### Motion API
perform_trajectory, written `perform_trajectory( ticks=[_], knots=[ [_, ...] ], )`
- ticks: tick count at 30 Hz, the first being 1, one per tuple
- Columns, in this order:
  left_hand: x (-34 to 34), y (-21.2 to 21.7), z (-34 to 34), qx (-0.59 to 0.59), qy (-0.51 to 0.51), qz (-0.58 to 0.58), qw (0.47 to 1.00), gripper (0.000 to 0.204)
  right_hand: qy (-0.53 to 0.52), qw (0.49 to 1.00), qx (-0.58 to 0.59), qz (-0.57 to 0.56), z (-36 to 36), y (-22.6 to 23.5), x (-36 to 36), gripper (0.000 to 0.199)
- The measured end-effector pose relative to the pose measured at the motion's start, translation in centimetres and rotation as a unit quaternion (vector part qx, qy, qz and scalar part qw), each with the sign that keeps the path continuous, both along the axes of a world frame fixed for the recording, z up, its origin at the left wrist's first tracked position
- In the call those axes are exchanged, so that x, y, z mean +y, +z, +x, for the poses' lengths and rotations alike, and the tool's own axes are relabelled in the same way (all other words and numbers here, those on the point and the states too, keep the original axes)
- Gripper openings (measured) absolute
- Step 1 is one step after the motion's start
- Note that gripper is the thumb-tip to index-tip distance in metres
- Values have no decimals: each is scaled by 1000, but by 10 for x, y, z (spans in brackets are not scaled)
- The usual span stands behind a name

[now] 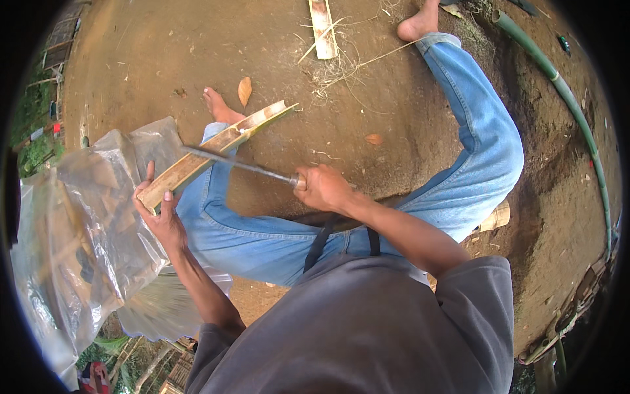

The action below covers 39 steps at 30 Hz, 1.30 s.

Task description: The person sits on the ground and uses a knife to split a bamboo stalk lengthwise. They then scrape the inner surface of the split bamboo to remove fibers and smooth the material.

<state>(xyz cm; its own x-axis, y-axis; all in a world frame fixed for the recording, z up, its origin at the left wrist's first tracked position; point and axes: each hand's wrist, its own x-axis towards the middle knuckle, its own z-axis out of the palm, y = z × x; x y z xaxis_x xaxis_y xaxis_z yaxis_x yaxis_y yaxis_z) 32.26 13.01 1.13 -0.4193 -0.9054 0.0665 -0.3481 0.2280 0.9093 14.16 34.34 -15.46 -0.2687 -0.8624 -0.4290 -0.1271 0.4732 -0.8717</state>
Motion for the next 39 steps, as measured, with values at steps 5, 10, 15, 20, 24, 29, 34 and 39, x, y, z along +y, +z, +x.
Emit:
perform_trajectory(
  ticks=[5,10,15,20,24,29,34,39],
  knots=[
    [-7,-2,-3,14,1,1,1000,52,-13,997,11,81,-16,-33,-8,21],
    [-10,-1,-8,27,11,19,999,51,24,998,30,47,-13,-21,-7,21],
    [-15,-5,-7,20,14,13,1000,51,-10,995,19,95,-24,-49,-13,22],
    [-17,-3,-8,8,2,10,1000,51,1,991,4,132,-33,-87,-10,19],
    [-20,-7,-1,5,5,-2,1000,50,11,997,51,62,-30,-80,-12,18],
    [-21,-3,-9,2,-4,3,1000,50,-33,979,15,200,-40,-129,-15,30],
    [-21,-4,-10,8,15,0,1000,49,-28,993,53,107,-33,-132,-5,29],
    [-27,-1,-19,20,12,21,1000,46,-39,977,37,206,-56,-162,0,22]
  ],
)
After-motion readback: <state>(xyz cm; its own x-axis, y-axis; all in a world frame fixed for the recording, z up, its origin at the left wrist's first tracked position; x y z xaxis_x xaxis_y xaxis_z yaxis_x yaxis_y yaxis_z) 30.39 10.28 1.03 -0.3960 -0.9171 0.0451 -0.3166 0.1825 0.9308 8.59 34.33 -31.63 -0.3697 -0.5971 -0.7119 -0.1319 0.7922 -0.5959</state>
